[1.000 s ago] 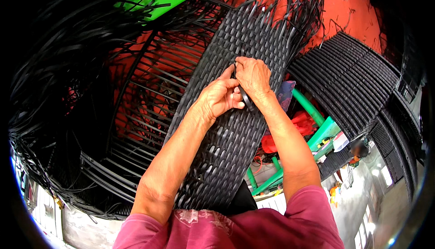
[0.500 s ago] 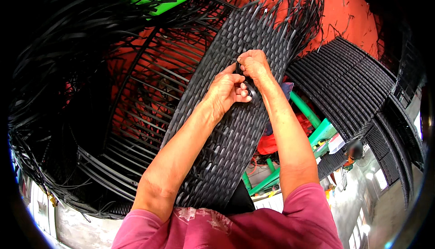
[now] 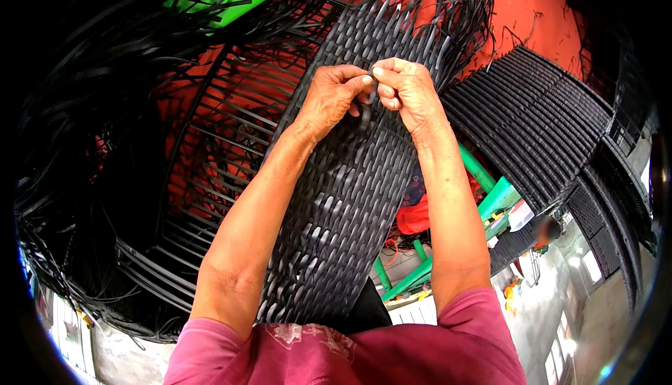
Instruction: The person weaves strips into a furniture component and later secures a stack of components with a plastic tie.
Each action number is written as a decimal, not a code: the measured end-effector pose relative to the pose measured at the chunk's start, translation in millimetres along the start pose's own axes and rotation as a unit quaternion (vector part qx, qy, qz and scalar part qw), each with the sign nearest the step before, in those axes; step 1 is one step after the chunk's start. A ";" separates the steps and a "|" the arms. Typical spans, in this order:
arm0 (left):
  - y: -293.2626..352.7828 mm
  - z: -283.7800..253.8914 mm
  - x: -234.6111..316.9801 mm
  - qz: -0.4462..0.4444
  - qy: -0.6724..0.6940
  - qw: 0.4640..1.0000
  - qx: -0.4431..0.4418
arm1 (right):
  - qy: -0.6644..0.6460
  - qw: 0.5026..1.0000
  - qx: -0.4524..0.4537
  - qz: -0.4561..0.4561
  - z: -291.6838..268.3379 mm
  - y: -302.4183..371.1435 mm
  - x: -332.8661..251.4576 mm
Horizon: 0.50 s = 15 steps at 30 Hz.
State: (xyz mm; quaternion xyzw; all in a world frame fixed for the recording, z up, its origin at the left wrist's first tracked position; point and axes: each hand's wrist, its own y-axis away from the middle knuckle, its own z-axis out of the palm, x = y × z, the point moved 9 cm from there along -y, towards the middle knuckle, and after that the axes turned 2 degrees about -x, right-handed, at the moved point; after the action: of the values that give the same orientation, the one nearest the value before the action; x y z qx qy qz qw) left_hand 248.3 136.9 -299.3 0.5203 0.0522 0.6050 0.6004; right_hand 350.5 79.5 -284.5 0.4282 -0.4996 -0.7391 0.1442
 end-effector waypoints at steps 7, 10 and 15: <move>-11.1 -19.9 -26.3 -0.056 0.049 0.991 0.111 | 0.496 0.845 0.087 -0.180 -8.2 -40.4 2.5; -12.5 -26.7 -29.5 -0.054 0.041 0.992 0.103 | 0.600 0.775 0.140 -0.141 -4.2 -44.9 0.9; -12.2 -26.5 -25.8 -0.057 0.052 0.990 0.120 | 0.624 0.758 0.127 -0.140 4.1 -40.1 -1.1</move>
State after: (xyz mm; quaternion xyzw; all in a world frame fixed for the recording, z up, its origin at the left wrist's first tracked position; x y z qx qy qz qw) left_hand 231.4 135.0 -334.3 0.5527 0.1845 0.5856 0.5635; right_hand 356.6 101.2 -318.0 0.8743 -0.3227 -0.2497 0.2630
